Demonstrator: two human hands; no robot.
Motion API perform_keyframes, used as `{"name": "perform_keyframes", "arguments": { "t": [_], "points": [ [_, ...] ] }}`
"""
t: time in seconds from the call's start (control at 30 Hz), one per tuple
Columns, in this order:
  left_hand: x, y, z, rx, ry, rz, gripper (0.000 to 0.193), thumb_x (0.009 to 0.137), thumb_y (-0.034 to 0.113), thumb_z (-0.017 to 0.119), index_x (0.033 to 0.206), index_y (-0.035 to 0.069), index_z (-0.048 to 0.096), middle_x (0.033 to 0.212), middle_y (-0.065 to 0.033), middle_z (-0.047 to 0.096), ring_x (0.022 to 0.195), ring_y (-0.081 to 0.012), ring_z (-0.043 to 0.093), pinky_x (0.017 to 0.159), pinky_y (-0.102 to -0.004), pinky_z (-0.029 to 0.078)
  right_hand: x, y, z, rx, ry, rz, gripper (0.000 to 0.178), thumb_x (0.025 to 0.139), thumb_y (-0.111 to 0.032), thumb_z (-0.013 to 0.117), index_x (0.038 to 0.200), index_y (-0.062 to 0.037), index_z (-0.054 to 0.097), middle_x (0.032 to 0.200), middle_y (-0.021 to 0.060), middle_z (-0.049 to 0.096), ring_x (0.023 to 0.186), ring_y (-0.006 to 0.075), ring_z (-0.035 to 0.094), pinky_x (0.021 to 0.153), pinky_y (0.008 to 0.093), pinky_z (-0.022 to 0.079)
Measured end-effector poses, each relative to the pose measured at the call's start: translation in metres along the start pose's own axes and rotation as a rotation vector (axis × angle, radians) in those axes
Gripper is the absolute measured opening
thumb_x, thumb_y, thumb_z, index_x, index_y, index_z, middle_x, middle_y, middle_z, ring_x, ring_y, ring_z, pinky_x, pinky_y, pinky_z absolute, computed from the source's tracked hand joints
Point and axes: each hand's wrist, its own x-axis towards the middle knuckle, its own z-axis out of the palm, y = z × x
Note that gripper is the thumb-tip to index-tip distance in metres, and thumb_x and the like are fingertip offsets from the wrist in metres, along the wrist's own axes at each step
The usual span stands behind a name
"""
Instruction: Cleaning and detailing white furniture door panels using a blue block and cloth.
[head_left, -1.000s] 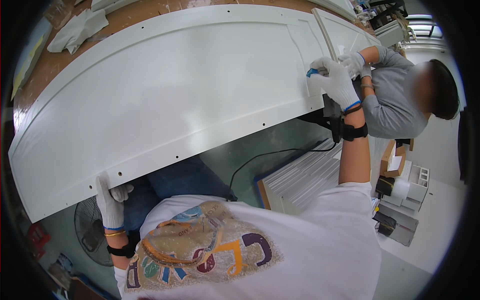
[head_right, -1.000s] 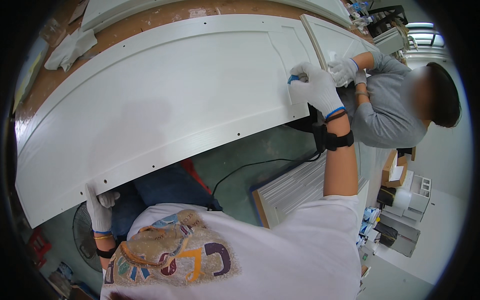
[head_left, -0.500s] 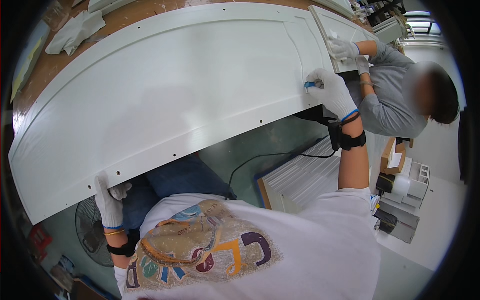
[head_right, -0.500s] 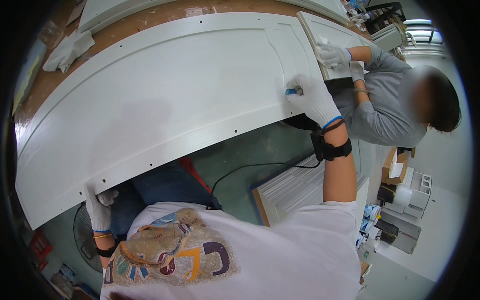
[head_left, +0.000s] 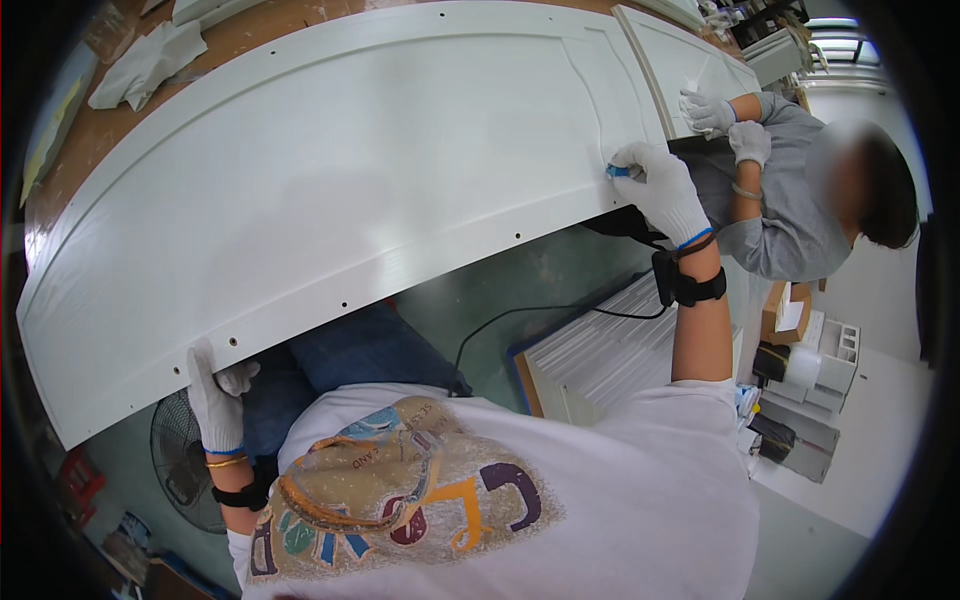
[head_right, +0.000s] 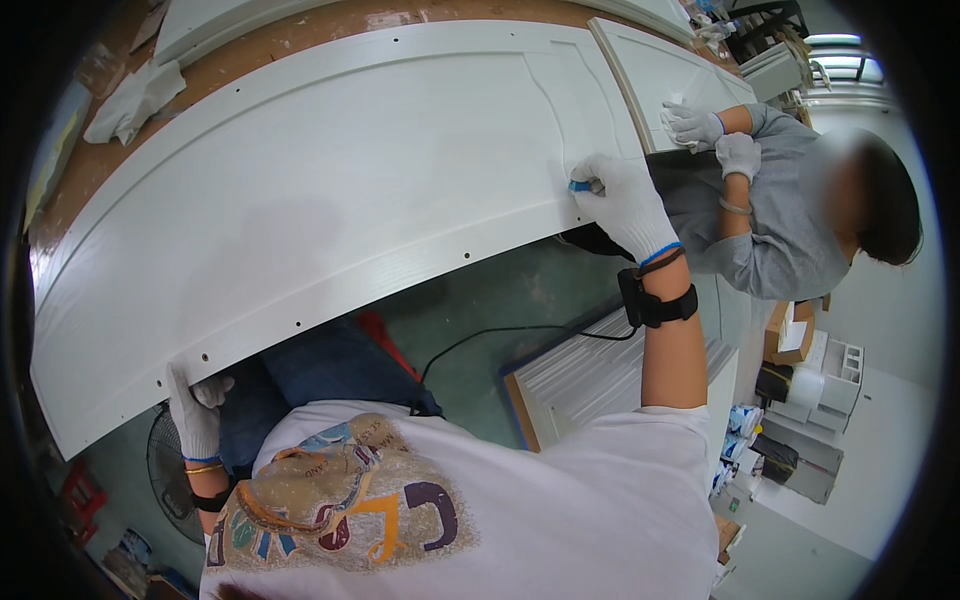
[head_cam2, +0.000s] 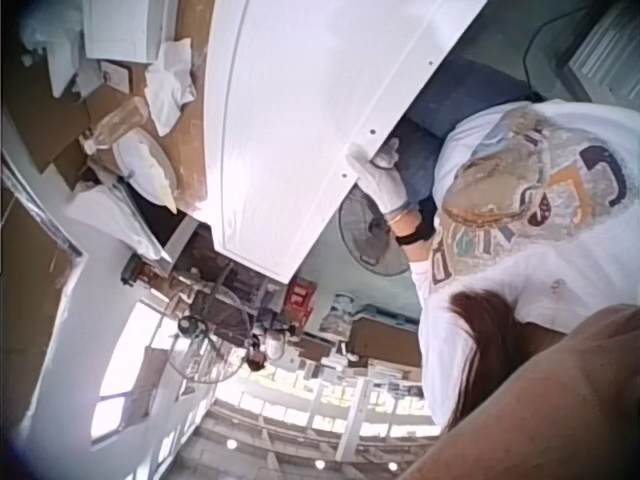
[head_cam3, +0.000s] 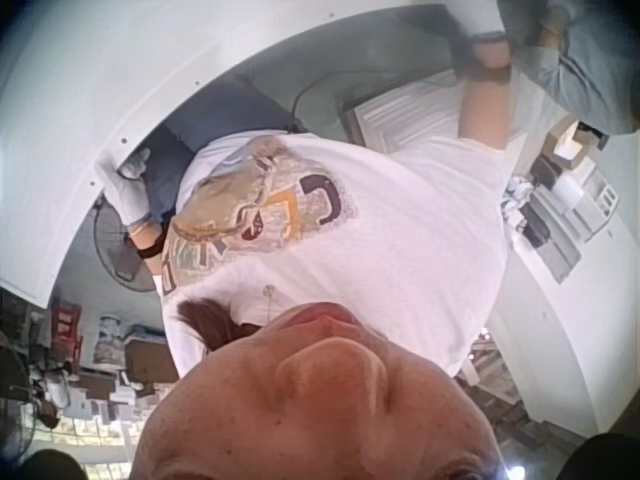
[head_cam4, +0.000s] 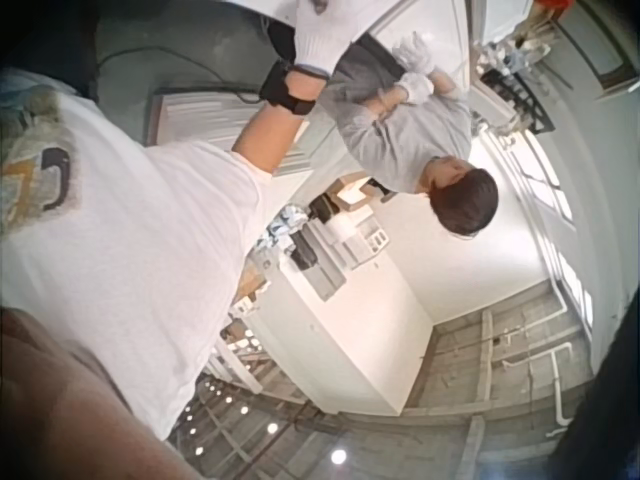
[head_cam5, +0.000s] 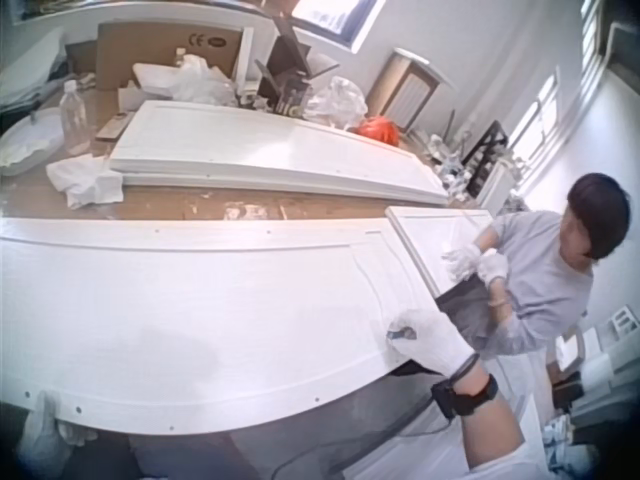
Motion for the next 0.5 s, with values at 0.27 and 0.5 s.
{"name": "perform_keyframes", "arguments": {
  "t": [0.27, 0.5],
  "points": [
    [0.002, -0.003, -0.005, -0.017, -0.009, -0.002, 0.049, 0.103, 0.045, 0.035, 0.067, 0.012, 0.040, 0.052, -0.0001, 0.036, 0.044, -0.0123, 0.035, 0.058, -0.0325, 0.050, -0.007, 0.006, 0.004, 0.068, 0.113, 0.001, 0.018, 0.078, -0.005, 0.067, 0.095, -0.0019, 0.064, 0.082, 0.0103, 0.066, 0.076, 0.0179, 0.064, 0.074, 0.0289, 0.052],
    [0.002, -0.003, -0.006, -0.016, -0.013, -0.004, 0.051, 0.103, 0.046, 0.036, 0.064, 0.013, 0.039, 0.051, -0.0008, 0.036, 0.044, -0.0133, 0.035, 0.059, -0.0348, 0.051, -0.011, 0.003, 0.002, 0.030, 0.025, 0.007, 0.018, 0.079, -0.006, 0.068, 0.096, -0.0023, 0.065, 0.084, 0.0097, 0.066, 0.076, 0.0183, 0.065, 0.073, 0.0294, 0.052]
  ]
}}
